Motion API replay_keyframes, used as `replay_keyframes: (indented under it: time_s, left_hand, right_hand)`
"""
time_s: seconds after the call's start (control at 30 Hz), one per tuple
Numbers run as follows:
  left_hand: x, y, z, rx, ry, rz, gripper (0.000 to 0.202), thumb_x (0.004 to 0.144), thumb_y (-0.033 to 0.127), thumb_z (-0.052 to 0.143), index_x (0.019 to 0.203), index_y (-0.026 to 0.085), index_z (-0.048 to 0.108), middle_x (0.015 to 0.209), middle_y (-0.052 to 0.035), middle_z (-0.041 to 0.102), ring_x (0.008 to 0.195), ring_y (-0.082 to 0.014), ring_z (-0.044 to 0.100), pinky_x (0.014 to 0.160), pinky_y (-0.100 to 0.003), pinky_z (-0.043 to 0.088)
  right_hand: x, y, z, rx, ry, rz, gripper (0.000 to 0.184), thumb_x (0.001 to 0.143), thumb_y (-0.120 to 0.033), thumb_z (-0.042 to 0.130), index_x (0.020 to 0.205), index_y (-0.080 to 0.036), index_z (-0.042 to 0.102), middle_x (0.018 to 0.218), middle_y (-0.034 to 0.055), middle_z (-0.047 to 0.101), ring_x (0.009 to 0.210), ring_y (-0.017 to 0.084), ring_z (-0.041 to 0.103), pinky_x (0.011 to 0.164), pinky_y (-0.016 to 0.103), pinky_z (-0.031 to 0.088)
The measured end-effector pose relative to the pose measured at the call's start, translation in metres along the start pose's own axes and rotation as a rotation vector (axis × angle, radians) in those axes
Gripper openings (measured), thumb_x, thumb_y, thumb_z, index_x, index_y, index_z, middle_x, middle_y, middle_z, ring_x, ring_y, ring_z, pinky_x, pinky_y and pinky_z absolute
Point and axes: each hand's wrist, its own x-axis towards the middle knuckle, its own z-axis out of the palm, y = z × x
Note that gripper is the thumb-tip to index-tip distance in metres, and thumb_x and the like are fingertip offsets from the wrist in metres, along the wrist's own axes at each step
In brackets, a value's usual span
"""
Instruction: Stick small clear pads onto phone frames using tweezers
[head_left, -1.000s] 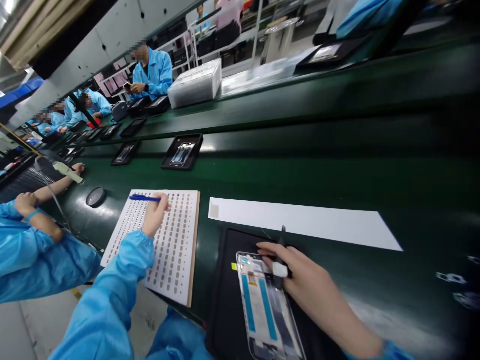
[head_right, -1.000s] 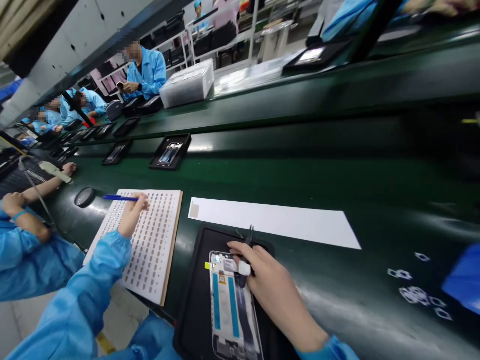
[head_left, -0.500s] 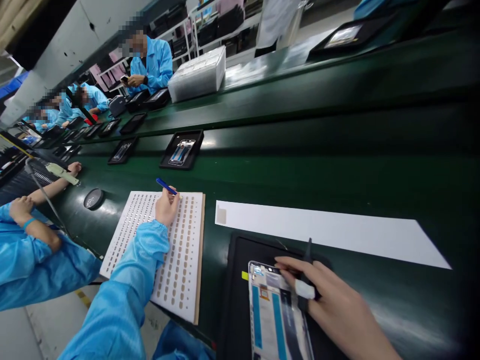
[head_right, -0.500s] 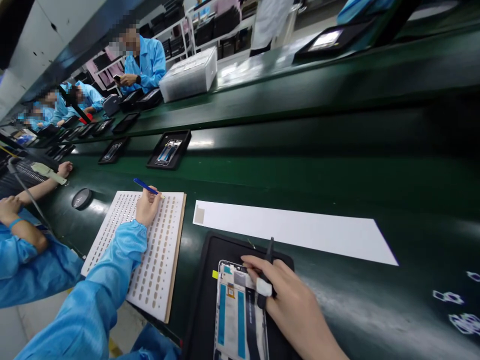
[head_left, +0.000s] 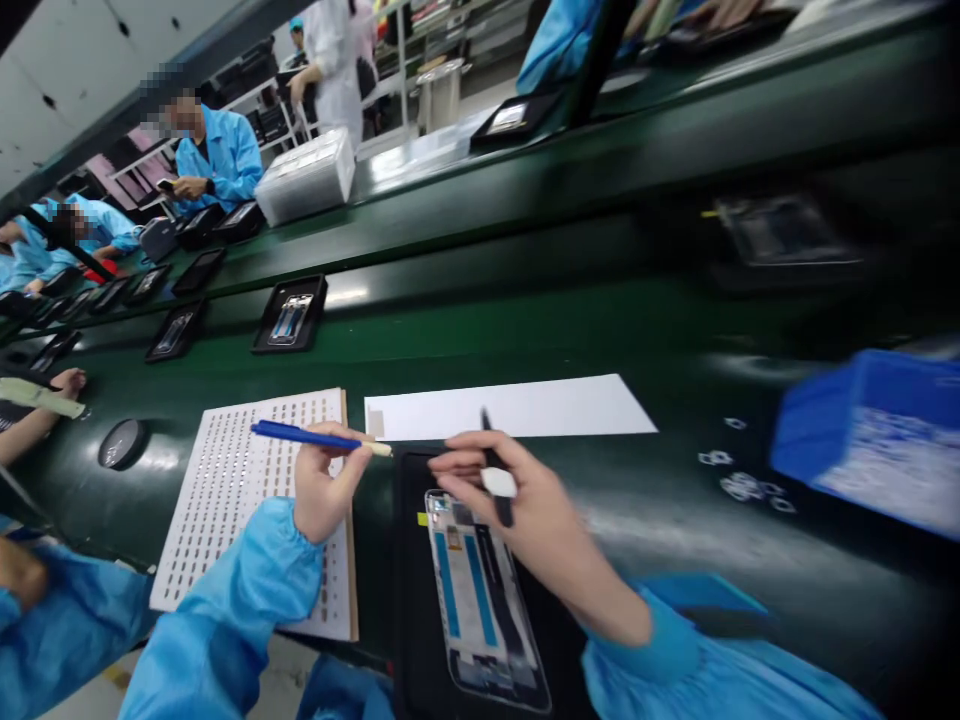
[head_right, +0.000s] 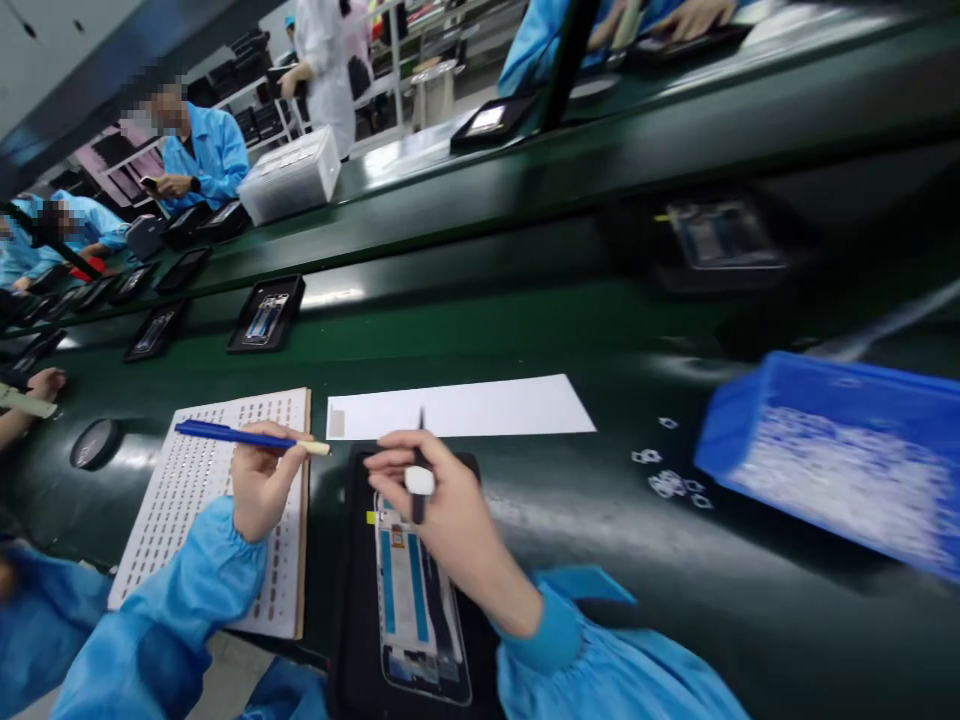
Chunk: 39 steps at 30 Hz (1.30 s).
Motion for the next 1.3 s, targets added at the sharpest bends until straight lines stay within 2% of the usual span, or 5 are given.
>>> replay_keyframes:
  time_s: [0.4, 0.9, 1.0, 1.17, 1.3]
  left_hand:
    - [-0.01, 0.025, 0.034, -0.028, -0.079, 0.321, 0.016, 0.083, 0.019, 0.07, 0.089, 0.022, 0.056, 0.079, 0.0001, 0.068, 0.074, -0.0166, 0.07, 0.069, -0.029, 0.057]
    - [-0.011, 0.03, 0.054, -0.424, -0.088, -0.349, 0.04, 0.075, 0.043, 0.077, 0.087, 0.019, 0.048, 0.073, 0.0017, 0.067, 0.063, -0.0145, 0.069, 0.062, -0.025, 0.058]
    - [-0.01, 0.028, 0.053, -0.428, -0.086, -0.375, 0.042, 0.073, 0.043, 0.079, 0.087, 0.019, 0.048, 0.072, 0.002, 0.067, 0.064, -0.0146, 0.07, 0.062, -0.024, 0.058]
    - [-0.01, 0.019, 0.045, -0.363, -0.079, -0.316, 0.038, 0.074, 0.039, 0.078, 0.088, 0.018, 0.05, 0.072, 0.0019, 0.068, 0.064, -0.013, 0.069, 0.064, -0.023, 0.059]
    - [-0.011, 0.014, 0.042, -0.254, -0.134, -0.29, 0.032, 0.078, 0.036, 0.075, 0.088, 0.018, 0.05, 0.077, -0.0004, 0.07, 0.068, -0.015, 0.071, 0.068, -0.026, 0.06]
  right_hand:
    - [-0.01, 0.001, 0.019, 0.258, 0.127, 0.078, 0.028, 0.08, -0.034, 0.068, 0.098, -0.021, 0.051, 0.08, 0.002, 0.067, 0.072, 0.016, 0.064, 0.069, 0.029, 0.053]
    - [-0.013, -0.003, 0.007, 0.233, 0.206, 0.079, 0.024, 0.074, -0.027, 0.062, 0.095, -0.022, 0.049, 0.072, -0.0022, 0.059, 0.062, 0.013, 0.054, 0.062, 0.027, 0.048]
    - [-0.013, 0.001, -0.031, 0.097, 0.37, 0.06, 0.028, 0.074, -0.033, 0.064, 0.095, -0.023, 0.049, 0.075, -0.0001, 0.061, 0.067, 0.016, 0.058, 0.068, 0.031, 0.05]
    - [-0.017, 0.0, -0.155, -0.7, 0.84, 0.062, 0.027, 0.071, -0.034, 0.058, 0.095, -0.022, 0.056, 0.08, 0.0059, 0.06, 0.079, 0.026, 0.059, 0.079, 0.046, 0.047]
    - [-0.029, -0.002, -0.217, -1.213, 0.676, 0.222, 0.021, 0.067, -0.023, 0.048, 0.086, -0.025, 0.058, 0.069, 0.0073, 0.049, 0.084, 0.037, 0.057, 0.071, 0.051, 0.046]
